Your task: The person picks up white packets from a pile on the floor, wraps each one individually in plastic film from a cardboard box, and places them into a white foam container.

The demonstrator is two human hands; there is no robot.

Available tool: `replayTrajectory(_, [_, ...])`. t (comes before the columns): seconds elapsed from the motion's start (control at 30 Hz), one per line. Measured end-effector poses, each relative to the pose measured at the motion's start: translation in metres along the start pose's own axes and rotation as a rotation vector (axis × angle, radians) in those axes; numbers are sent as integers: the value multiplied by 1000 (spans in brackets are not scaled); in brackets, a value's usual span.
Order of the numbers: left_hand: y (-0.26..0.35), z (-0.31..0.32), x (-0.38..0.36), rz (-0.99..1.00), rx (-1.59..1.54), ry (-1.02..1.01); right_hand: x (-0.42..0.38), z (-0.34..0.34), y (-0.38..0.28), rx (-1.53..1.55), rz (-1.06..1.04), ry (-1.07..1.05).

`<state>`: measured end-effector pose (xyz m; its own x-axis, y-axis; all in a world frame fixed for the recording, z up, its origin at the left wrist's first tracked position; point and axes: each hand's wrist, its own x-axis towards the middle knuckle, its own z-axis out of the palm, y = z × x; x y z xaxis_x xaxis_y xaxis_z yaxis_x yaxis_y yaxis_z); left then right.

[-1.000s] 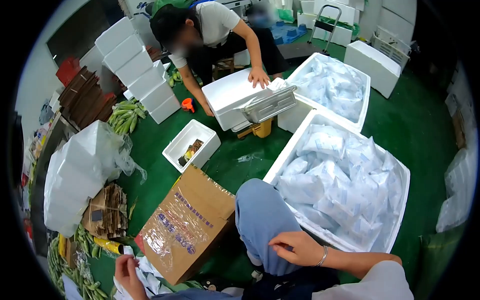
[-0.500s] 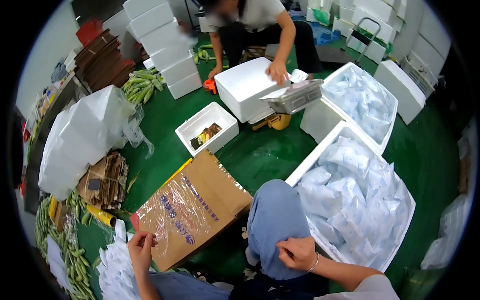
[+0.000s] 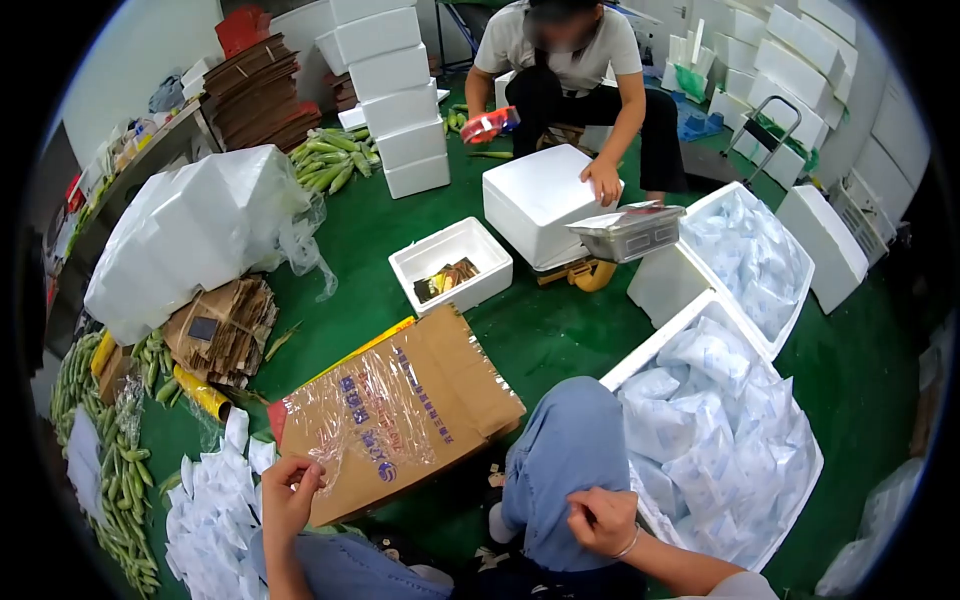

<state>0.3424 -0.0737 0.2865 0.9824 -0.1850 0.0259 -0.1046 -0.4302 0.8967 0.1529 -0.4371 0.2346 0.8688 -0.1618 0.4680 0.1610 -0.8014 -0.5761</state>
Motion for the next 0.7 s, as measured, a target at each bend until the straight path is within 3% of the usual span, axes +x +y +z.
replayTrajectory(0.7, [5,-4,-6,25,74,-27,-4,3,0,-46,11,31])
